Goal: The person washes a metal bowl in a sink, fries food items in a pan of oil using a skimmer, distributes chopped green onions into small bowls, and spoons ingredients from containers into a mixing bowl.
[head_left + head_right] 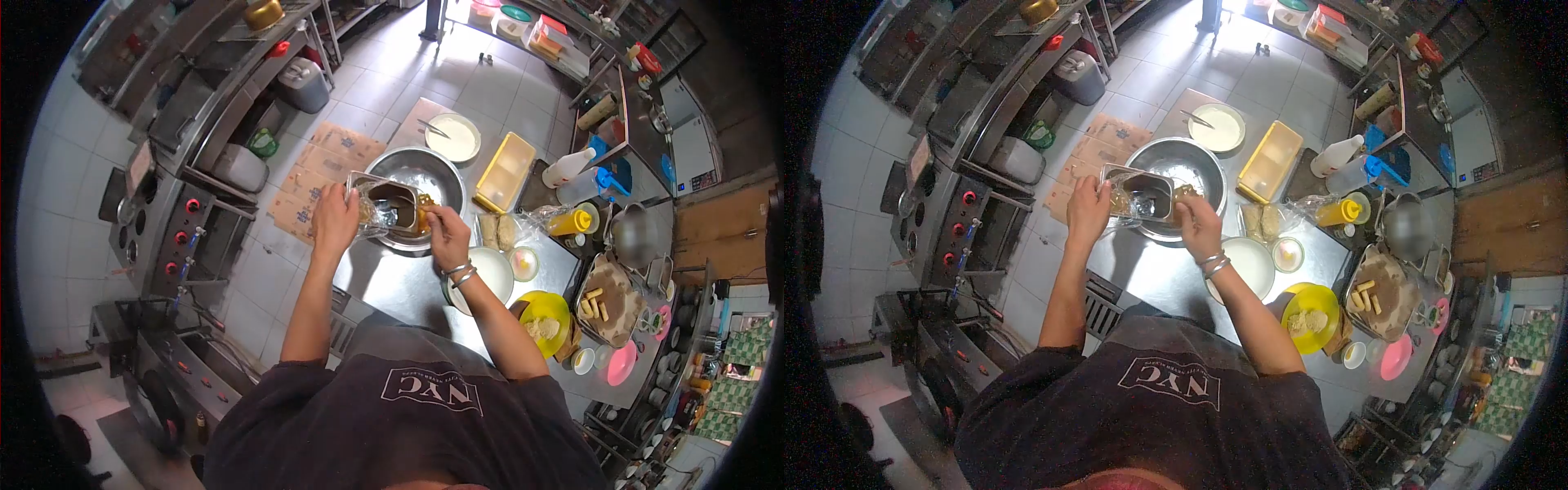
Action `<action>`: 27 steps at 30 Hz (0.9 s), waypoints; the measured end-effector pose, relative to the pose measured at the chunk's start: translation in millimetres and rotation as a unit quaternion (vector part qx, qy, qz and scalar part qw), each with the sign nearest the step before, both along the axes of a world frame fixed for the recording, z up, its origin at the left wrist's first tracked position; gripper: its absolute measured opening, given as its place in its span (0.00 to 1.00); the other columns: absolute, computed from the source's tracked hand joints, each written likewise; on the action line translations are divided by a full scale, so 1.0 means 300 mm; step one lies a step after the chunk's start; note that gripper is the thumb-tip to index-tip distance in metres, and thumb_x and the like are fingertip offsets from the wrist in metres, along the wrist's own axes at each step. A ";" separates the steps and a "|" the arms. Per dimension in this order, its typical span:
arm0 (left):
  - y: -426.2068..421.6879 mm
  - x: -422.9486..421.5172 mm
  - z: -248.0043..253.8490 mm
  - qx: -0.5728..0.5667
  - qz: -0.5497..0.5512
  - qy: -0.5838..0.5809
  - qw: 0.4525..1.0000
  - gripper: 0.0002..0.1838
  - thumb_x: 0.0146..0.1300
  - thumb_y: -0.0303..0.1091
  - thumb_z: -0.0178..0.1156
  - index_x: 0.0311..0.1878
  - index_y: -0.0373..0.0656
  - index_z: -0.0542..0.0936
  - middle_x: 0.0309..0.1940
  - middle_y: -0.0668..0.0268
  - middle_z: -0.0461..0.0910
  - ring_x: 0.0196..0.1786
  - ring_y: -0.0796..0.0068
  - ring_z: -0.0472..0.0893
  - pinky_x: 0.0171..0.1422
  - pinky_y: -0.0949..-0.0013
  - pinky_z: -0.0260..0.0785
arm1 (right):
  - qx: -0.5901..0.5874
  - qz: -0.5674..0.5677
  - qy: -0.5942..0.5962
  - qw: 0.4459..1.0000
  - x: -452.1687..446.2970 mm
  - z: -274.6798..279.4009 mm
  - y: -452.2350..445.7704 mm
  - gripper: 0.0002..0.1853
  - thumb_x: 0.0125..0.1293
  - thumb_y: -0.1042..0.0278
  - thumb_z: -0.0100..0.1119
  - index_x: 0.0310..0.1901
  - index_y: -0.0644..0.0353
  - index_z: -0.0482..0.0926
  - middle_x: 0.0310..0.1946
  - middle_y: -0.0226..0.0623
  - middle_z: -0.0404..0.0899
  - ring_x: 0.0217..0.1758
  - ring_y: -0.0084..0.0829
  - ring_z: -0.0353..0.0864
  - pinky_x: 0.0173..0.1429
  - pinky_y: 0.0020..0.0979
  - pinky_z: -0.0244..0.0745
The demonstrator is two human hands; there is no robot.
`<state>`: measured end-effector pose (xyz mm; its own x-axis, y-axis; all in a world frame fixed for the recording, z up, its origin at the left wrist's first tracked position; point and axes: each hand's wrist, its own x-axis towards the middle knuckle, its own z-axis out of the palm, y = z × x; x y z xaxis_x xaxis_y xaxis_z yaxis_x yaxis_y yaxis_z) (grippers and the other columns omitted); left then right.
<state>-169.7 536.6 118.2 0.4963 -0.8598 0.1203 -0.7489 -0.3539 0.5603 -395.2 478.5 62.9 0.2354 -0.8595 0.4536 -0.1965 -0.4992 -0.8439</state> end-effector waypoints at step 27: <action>0.091 0.106 -0.064 -0.024 0.087 -0.010 0.996 0.17 0.69 0.42 0.54 0.39 0.32 0.76 0.41 0.46 0.76 0.44 0.41 0.78 0.49 0.46 0.69 | 0.308 -0.145 -0.181 0.923 -0.086 -0.129 -0.166 0.11 0.73 0.63 0.57 0.38 0.63 0.82 0.24 0.29 0.81 0.23 0.14 0.74 0.27 0.19 0.68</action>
